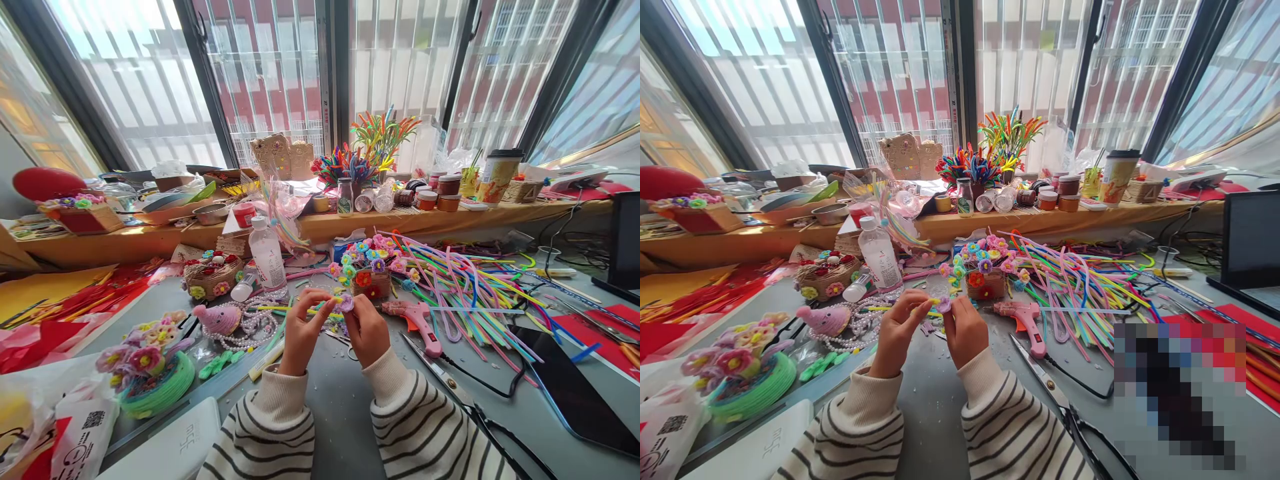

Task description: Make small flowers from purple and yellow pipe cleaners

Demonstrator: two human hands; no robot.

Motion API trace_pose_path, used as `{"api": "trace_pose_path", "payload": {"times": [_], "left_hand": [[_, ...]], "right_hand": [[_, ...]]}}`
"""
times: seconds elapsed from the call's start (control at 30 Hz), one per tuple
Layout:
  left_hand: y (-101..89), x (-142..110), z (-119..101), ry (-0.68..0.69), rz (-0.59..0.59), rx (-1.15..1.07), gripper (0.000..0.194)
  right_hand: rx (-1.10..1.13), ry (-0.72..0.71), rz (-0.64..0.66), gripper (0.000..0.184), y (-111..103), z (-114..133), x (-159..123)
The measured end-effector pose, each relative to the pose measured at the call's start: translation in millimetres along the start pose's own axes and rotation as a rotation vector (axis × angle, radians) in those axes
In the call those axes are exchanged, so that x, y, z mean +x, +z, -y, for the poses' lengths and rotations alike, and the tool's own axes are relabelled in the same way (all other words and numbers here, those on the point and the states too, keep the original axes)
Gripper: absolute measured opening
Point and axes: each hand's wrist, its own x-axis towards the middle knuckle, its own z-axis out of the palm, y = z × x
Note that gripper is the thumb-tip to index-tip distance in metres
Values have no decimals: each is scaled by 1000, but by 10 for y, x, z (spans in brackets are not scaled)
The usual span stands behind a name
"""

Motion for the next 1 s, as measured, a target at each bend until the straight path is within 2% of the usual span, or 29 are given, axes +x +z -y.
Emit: {"api": "trace_pose_path", "payload": {"times": [0.23, 0.5, 0.67, 1.0], "left_hand": [[-28, 3, 49, 198, 37, 302, 7], [-19, 18, 88, 265, 56, 435, 8], [-17, 12, 93, 263, 48, 420, 7], [-23, 13, 42, 138, 96, 170, 10]], "right_hand": [[-118, 10, 46, 20, -6, -19, -1], [-149, 29, 48, 23, 3, -35, -10], [-144, 24, 45, 23, 22, -47, -17], [-91, 26, 51, 22, 33, -33, -18]]}}
